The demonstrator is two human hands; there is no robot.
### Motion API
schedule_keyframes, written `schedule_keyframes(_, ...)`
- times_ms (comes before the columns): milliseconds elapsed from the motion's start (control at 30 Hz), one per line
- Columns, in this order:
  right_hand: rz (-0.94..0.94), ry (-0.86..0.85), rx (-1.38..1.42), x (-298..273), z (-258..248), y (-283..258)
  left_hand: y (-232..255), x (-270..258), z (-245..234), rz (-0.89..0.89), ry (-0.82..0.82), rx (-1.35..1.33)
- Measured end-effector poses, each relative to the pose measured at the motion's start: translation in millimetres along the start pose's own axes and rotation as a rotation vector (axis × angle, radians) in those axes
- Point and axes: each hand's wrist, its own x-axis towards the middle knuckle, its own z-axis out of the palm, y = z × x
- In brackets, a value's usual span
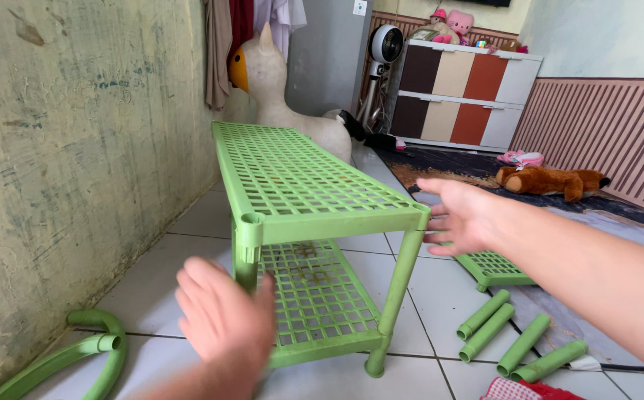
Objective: The person disassembles a green plastic two-tier shelf by removing the vertical legs and then the shelf trays. They wipe the components with a red cloth as they are removed.
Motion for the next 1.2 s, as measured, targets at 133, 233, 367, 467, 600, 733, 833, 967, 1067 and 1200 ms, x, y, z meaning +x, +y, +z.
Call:
schedule_keyframes(133,0.080,-0.319,0.270,43.1,0.3,-10.3,33.2,-68.1,-3.9,0.025,-0.535,-0.263)
schedule_keyframes(233,0.093,-0.477,0.173,56.4,0.2,-13.7,80.9,-70.0,11.4,0.070,-0.908,-0.191)
schedule_keyframes(367,0.150,-0.486,0.300,46.1,12.7,4.6,129.5,-71.1,39.4,0.239,-0.980,-0.241)
schedule_keyframes(467,0.200,-0.328,0.413,20.8,24.6,11.8,132.1,-76.3,50.4,0.043,-0.964,-0.401)
schedule_keyframes(600,0.231,-0.325,0.434,-19.2,35.7,12.6,110.0,-69.4,38.7,-0.025,-0.973,-0.473)
schedule_keyframes(733,0.280,-0.398,0.324,-26.6,60.3,9.2,102.8,-54.7,22.1,-0.179,-0.885,-0.571)
schedule_keyframes(833,0.191,-0.426,0.232,-22.6,75.4,-8.6,99.9,-47.1,18.0,-0.229,-0.902,-0.493)
schedule_keyframes(967,-0.071,-0.451,0.158,-34.5,49.7,-106.8,88.2,-33.7,22.3,-0.199,-0.894,-0.445)
schedule_keyframes(1067,-0.148,-0.355,0.150,-42.8,30.7,-131.3,74.6,-24.3,36.1,-0.132,-0.833,-0.511)
schedule_keyframes(1200,-0.151,-0.288,0.291,-57.2,20.0,-89.0,50.0,-2.2,70.7,-0.116,-0.771,-0.451)
